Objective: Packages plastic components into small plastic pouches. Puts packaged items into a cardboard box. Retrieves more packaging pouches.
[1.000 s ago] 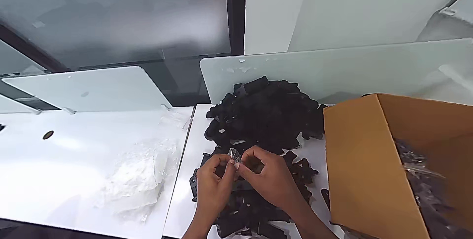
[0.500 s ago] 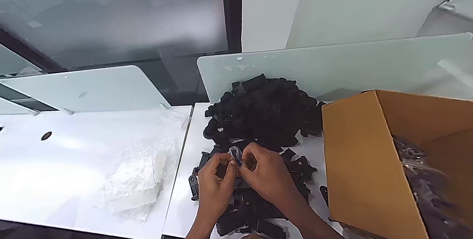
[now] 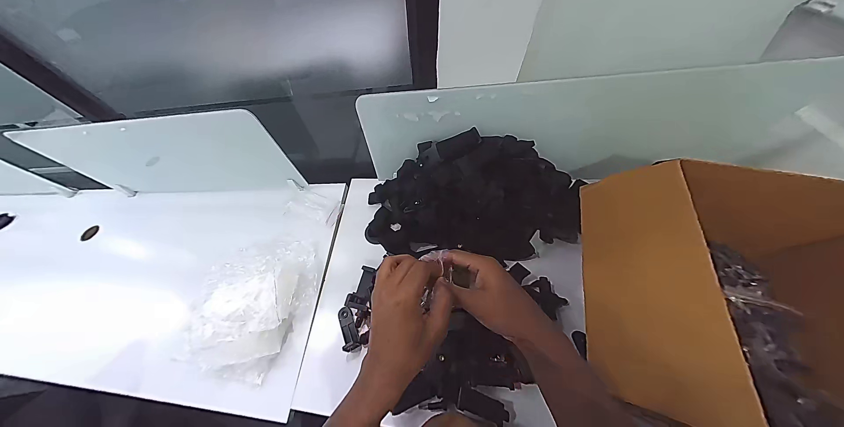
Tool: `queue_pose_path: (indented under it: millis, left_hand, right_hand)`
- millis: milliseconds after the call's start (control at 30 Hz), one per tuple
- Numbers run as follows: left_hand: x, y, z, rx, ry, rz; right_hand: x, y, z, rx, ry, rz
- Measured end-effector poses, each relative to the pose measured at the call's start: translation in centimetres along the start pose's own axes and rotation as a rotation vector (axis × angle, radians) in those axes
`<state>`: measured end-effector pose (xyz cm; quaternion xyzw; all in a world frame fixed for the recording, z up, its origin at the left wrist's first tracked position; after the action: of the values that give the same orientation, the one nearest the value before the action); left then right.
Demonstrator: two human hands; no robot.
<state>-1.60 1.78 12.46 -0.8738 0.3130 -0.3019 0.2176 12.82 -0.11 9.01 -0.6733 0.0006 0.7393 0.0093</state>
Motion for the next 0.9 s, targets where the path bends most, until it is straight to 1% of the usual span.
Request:
queue_pose_path:
  millis: [67,133,200,267,333,367,433,467,533,633,700,733,833,900]
  left_hand:
    - [-0.1,0.0,0.1,-0.033,0.032,0.035]
    - [-1.1,0.3,-0.3,-0.073,0.108,0.005]
    - [-3.4,0.9,-1.0,-0.074,0.215,-0.128]
    - [-6.5,1.9,-0.7,-0.077,0.389,-0.36]
    - [-8.6,3.2,0.8,-0.167,0.677,-0.614]
    - [-9.0,3.8,1.7,-0.194,0.871,-0.701]
    - [-8.6,4.4,2.9,-0.162,1.206,-0.806]
    - [-8.3,4.5,3.2,-0.136,1.303,-0.823]
    - [-7.8,4.3,3.6,-0.093,1.354,-0.833]
    - [-7.8,3.9,4.0,-0.045,1.32,-0.891]
    - [-7.8,3.8,4.1,-0.018,1.319,-0.945]
    - [-7.9,3.9,4.1,-0.006,1.322,-0.966]
    - [-8.4,4.1,4.3,0.022,1.311,-1.0]
    - [-8.6,4.2,4.3,0.049,1.309,-1.047]
  right_hand:
    - [0.6,0.0,0.0,-0.009,-0.173,-0.022]
    - [1.4,0.2,-0.1,0.039,-0.274,-0.02]
    - [2.3,0.2,-0.5,0.143,-0.398,0.02]
    - [3.1,0.3,-0.7,0.213,-0.609,0.072]
    - [3.6,0.4,-0.7,0.253,-0.775,0.116]
    - [3.9,0.4,-0.6,0.253,-0.826,0.132]
    - [4.2,0.3,-0.2,0.237,-0.905,0.157]
    - [4.3,0.3,-0.1,0.217,-0.932,0.166]
    - [4.5,0.5,0.0,0.151,-0.938,0.172]
    - [4.3,0.6,0.2,0.093,-0.88,0.175]
    - [3.9,0.7,0.3,0.093,-0.769,0.143]
    - [3.8,0.7,0.2,0.09,-0.648,0.09]
    - [3.1,0.8,0.1,0.057,-0.117,-0.118]
    - [2.3,1.1,0.1,0.034,0.137,-0.219]
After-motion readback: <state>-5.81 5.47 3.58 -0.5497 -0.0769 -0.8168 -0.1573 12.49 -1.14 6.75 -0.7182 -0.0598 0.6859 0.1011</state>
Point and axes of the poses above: each hand's wrist, its own y-axis away from the middle knuckle, its own z-axis out of the palm, x = y × z, the point moved 5 cm from there along -y, towards the middle knuckle, and after that the axes turned 14 degrees about -y, right-handed, at the moved point
